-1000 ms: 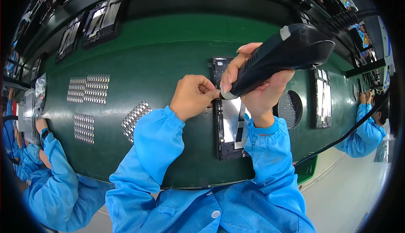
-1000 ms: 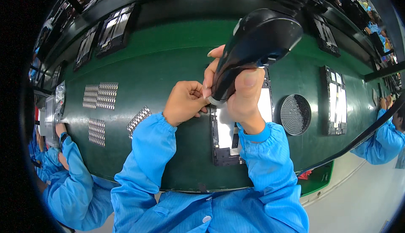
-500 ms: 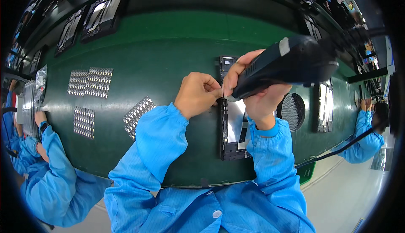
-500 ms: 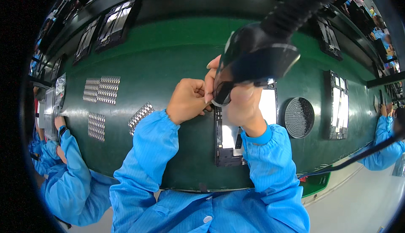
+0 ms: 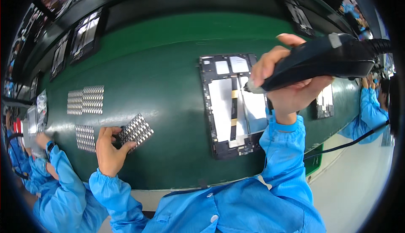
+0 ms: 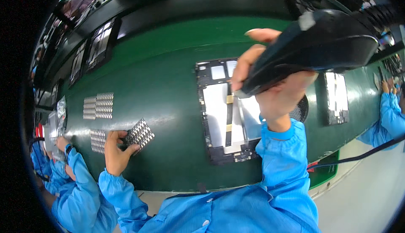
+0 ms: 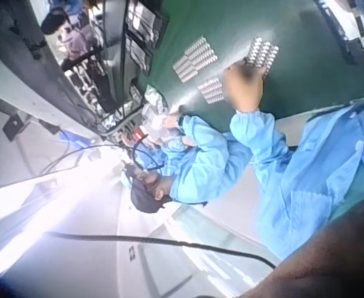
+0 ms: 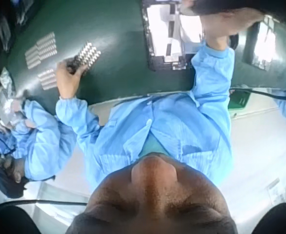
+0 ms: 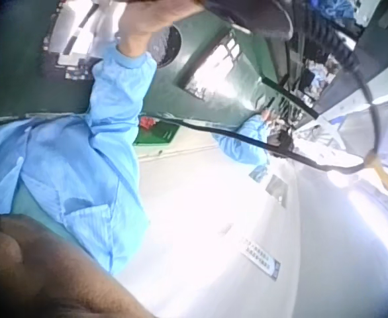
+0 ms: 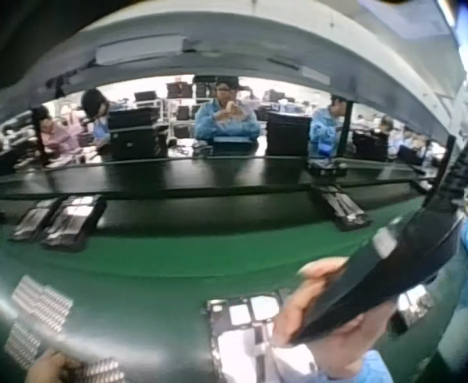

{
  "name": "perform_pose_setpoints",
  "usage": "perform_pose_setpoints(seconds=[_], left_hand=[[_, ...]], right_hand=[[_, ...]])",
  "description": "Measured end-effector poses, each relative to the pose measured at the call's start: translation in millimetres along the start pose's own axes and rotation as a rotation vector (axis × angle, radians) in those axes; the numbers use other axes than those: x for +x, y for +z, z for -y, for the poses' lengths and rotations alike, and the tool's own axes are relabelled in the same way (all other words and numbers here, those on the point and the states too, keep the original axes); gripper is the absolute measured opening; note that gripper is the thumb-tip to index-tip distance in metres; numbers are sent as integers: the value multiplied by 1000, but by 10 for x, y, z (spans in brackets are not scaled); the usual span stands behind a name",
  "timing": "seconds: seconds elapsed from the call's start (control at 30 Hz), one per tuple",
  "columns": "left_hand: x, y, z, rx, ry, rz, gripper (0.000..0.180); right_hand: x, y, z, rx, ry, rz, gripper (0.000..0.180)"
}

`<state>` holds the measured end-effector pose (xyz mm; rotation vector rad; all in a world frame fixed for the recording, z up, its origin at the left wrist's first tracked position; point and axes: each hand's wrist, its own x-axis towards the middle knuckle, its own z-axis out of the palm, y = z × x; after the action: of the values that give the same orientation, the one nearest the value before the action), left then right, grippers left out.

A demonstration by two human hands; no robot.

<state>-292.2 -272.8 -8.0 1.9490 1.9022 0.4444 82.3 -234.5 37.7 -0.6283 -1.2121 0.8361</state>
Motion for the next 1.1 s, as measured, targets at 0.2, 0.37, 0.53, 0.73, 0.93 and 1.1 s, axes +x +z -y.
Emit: perform_pose_setpoints(seconds=[0.2, 0.37, 0.53, 0.73, 0.93, 1.1], left_hand=[[141, 167, -114, -96, 111, 57, 48], [296, 178, -172, -416, -31, 194, 38], [359, 137, -153, -467, 16, 219, 33], [170, 279, -281, 19, 362, -124, 17], [7, 395, -673, -106, 442, -122, 13], [-73, 683, -895, -279, 506, -53, 11]], right_hand=[[-263, -775, 370, 18, -91, -137, 95], [-593, -1143, 365, 50, -73, -290, 85], [-652, -1132, 316, -46, -50, -312, 84], [-719, -1125, 269, -169, -8, -250, 88], [-711, -1027, 249, -89, 7, -291, 85], [-713, -1002, 226, -63, -24, -303, 79]])
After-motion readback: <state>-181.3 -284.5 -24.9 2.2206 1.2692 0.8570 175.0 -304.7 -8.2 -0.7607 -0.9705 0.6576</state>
